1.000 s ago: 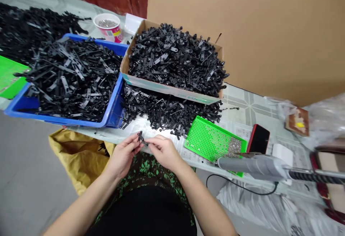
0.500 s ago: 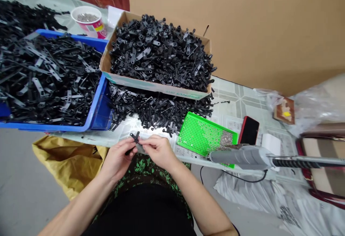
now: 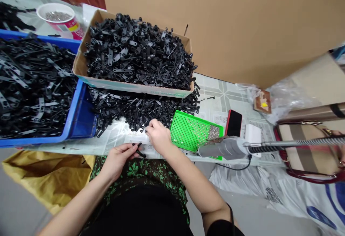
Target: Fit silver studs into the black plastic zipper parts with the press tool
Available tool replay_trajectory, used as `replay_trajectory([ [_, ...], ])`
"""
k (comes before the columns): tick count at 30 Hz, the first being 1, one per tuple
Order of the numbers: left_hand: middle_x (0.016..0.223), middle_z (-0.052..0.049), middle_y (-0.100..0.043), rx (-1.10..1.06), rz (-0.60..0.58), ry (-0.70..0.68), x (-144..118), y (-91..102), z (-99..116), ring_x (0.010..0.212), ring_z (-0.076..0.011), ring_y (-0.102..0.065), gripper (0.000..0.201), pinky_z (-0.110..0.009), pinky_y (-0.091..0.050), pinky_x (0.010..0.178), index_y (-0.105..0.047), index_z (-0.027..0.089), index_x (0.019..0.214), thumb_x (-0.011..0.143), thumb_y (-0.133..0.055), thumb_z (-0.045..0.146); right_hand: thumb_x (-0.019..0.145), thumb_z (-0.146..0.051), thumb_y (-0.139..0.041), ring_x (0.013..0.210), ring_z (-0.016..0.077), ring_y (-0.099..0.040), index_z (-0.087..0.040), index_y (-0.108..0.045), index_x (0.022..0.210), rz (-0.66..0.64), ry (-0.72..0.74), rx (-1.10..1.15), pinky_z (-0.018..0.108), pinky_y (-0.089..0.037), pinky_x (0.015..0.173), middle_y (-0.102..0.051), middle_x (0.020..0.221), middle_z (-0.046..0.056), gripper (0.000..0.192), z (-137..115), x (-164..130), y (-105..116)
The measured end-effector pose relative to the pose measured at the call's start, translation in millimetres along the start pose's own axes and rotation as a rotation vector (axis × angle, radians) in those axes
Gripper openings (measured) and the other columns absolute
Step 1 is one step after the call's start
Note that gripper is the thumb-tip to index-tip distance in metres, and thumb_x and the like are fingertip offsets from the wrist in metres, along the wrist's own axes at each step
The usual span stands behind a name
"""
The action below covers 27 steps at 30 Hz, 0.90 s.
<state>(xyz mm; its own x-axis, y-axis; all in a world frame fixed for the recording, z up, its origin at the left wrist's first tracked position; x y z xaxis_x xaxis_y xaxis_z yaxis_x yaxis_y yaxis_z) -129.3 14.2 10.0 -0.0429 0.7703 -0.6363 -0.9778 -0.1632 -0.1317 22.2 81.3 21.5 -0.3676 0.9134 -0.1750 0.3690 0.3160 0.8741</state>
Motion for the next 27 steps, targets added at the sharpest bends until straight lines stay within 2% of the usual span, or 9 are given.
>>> replay_trajectory([
  [2,0.059,-0.003,-0.068,0.027,-0.009,-0.047,2,0.2,1,0.055,-0.0135,-0.056,0.027,-0.024,-0.045,0.057,-0.075,0.017,0.061,0.056,-0.08,0.042,0.085,-0.022,-0.056,0.089,0.0159,-0.061,-0.018,-0.062,0.094,0.056,0.017,0.401,0.028,-0.051,0.073,-0.065,0.102,0.007,0.012,2,8,-1],
  [4,0.056,-0.001,-0.065,0.065,-0.017,-0.088,4,0.8,3,0.057,-0.0138,-0.055,0.026,-0.025,-0.044,0.059,-0.074,0.017,0.059,0.058,-0.079,0.043,0.08,-0.025,-0.06,0.072,0.012,-0.061,-0.018,-0.059,0.102,0.079,-0.064,0.842,0.025,-0.051,0.064,-0.066,0.086,0.002,0.022,6,15,-3],
  [7,0.057,-0.001,-0.065,0.123,-0.044,-0.119,3,0.3,10,0.059,-0.0151,-0.055,0.025,-0.026,-0.044,0.062,-0.073,0.017,0.058,0.059,-0.076,0.042,0.071,-0.03,-0.068,0.056,0.0088,-0.058,-0.018,-0.059,0.108,0.062,-0.203,1.247,0.022,-0.047,0.051,-0.066,0.072,-0.002,0.04,8,17,-4],
  [11,0.068,-0.003,-0.072,0.171,-0.11,-0.128,-2,-1.9,22,0.068,-0.0186,-0.058,0.021,-0.029,-0.046,0.067,-0.077,0.018,0.067,0.061,-0.074,0.039,0.061,-0.03,-0.077,0.056,0.0093,-0.061,-0.017,-0.068,0.083,0.072,-0.252,1.342,0.021,-0.046,0.05,-0.07,0.067,0.0,0.027,0,6,1],
  [14,0.059,-0.002,-0.068,0.199,-0.142,-0.114,-4,-2.3,26,0.061,-0.0164,-0.055,0.02,-0.028,-0.043,0.062,-0.074,0.018,0.06,0.063,-0.073,0.038,0.057,-0.027,-0.08,0.058,0.0105,-0.063,-0.018,-0.07,0.075,0.077,-0.258,1.337,0.023,-0.05,0.056,-0.071,0.065,0.0,0.022,-8,-6,5],
  [17,0.051,-0.001,-0.064,0.216,-0.153,-0.1,-4,-2.4,26,0.054,-0.0137,-0.051,0.024,-0.026,-0.04,0.057,-0.07,0.017,0.051,0.064,-0.072,0.038,0.054,-0.026,-0.082,0.059,0.0108,-0.065,-0.019,-0.07,0.071,0.066,-0.252,1.377,0.024,-0.052,0.059,-0.072,0.066,-0.001,0.022,-13,-14,6],
  [21,0.051,-0.001,-0.063,0.177,-0.158,-0.085,-4,-4.5,24,0.053,-0.0123,-0.051,0.024,-0.025,-0.039,0.056,-0.068,0.016,0.051,0.062,-0.074,0.037,0.053,-0.028,-0.083,0.056,0.0104,-0.065,-0.019,-0.069,0.071,0.028,-0.288,1.49,0.023,-0.052,0.056,-0.071,0.063,-0.002,0.025,-16,-16,4],
  [25,0.047,0.003,-0.058,0.082,-0.147,-0.068,-6,-7.6,28,0.05,-0.0124,-0.053,0.023,-0.024,-0.041,0.055,-0.073,0.017,0.07,0.056,-0.078,0.035,0.052,-0.03,-0.084,0.052,0.0083,-0.063,-0.017,-0.066,0.071,0.008,-0.34,1.548,0.02,-0.049,0.053,-0.069,0.059,-0.003,0.029,-18,-15,1],
  [27,0.047,0.004,-0.058,0.068,-0.159,-0.085,-6,-8.6,31,0.05,-0.0126,-0.053,0.023,-0.024,-0.042,0.054,-0.074,0.018,0.072,0.056,-0.078,0.034,0.053,-0.032,-0.083,0.051,0.0079,-0.061,-0.017,-0.066,0.071,-0.008,-0.348,1.541,0.019,-0.045,0.05,-0.069,0.06,-0.002,0.03,-18,-16,2],
])
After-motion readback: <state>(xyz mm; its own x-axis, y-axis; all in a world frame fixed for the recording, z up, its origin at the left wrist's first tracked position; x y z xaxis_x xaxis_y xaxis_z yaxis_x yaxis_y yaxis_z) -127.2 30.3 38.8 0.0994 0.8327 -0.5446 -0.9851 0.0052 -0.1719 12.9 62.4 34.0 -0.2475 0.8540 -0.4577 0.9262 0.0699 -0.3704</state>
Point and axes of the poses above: each hand's wrist, its own x-axis towards the middle knuckle, its own y-axis out of the back of the hand, z = x × y, the point moved 1 cm from there along x, towards the middle knuckle
